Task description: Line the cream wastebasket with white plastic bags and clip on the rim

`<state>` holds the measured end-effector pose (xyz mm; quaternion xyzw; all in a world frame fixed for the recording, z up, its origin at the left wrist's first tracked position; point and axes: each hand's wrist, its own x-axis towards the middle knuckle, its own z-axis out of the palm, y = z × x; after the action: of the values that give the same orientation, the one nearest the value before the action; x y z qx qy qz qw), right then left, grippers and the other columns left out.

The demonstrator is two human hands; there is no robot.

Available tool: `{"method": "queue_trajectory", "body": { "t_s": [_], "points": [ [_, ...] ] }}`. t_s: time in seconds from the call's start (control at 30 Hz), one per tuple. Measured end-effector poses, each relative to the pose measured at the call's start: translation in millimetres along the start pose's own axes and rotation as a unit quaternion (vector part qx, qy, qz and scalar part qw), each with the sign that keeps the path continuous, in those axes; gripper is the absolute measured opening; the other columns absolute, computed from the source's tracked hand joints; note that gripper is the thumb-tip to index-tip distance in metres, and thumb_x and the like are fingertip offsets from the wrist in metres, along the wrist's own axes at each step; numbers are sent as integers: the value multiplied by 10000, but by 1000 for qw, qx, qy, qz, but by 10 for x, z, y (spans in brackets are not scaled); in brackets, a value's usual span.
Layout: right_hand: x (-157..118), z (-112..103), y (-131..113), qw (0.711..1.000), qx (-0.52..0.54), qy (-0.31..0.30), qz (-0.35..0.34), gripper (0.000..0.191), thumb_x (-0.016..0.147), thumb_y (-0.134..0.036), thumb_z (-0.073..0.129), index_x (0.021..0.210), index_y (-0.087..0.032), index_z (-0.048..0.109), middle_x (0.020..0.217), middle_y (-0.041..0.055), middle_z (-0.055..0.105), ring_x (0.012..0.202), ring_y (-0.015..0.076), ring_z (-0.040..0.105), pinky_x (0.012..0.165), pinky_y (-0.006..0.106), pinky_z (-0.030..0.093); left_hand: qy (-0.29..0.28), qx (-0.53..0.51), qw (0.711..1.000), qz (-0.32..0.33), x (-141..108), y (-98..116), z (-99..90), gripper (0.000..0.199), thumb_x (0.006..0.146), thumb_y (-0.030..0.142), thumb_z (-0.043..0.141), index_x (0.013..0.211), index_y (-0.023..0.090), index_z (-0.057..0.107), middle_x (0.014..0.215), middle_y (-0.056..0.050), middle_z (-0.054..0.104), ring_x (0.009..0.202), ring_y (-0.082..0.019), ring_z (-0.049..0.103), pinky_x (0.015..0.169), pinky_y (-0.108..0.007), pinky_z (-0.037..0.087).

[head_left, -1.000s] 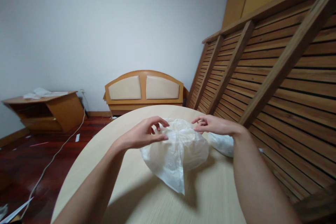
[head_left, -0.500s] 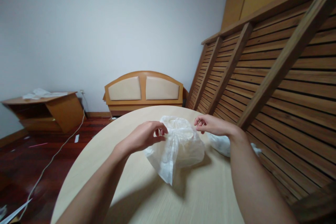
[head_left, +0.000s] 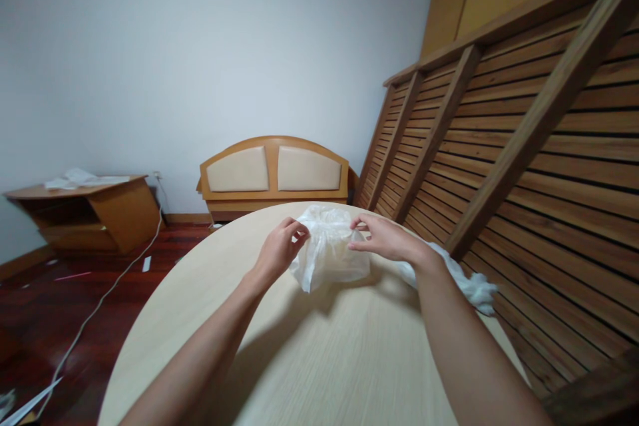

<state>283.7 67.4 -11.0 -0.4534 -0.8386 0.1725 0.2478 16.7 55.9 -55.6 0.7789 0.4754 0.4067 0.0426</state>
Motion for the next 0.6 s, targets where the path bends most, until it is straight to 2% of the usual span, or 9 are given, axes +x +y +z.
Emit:
{"method": "queue_trajectory", "body": {
  "t_s": [0.1,0.2,0.27,0.37,0.47,0.6],
  "points": [
    [64,103,-1,1000,16,13,6,300,831,-319,704,1081,-208,581,1183,110,675,1162,271,632,930,351,487,7,-9,1000,-21,-4,-53,-4,119,905,246,555,913,198,663,994,-55,622,816,-152,684,714,-261,560],
    [92,161,46,1000,14,13,18,386,835,-316,707,1176,-209,559,1260,123,648,1181,271,614,977,369,462,12,4,998,-61,-11,-24,-56,195,929,337,531,970,182,642,1058,-82,639,849,-167,694,739,-274,541],
    [87,166,89,999,-15,8,46,431,814,-338,731,1186,-203,560,1267,129,645,1165,278,611,970,373,456,-10,36,994,-101,-16,37,-109,258,929,415,526,930,182,635,1010,-81,679,814,-186,695,720,-293,516],
    [68,149,123,995,-52,-17,86,368,806,-404,732,1077,-190,604,1147,118,694,1028,264,654,853,337,481,-44,87,984,-149,-29,162,-180,373,894,566,533,859,205,619,908,-62,721,794,-224,690,658,-303,459],
    [61,144,106,990,-70,-50,114,336,797,-475,719,946,-184,639,962,86,729,856,237,670,705,303,468,-68,115,977,-167,-51,282,-209,439,838,656,561,851,218,596,885,-56,733,826,-254,687,626,-302,407],
    [74,177,42,983,-92,-92,128,355,801,-533,684,780,-179,666,768,62,710,702,209,639,577,287,395,-97,102,975,-169,-85,360,-194,345,807,542,669,893,222,572,917,-41,747,870,-250,685,632,-289,389]
  ]
}}
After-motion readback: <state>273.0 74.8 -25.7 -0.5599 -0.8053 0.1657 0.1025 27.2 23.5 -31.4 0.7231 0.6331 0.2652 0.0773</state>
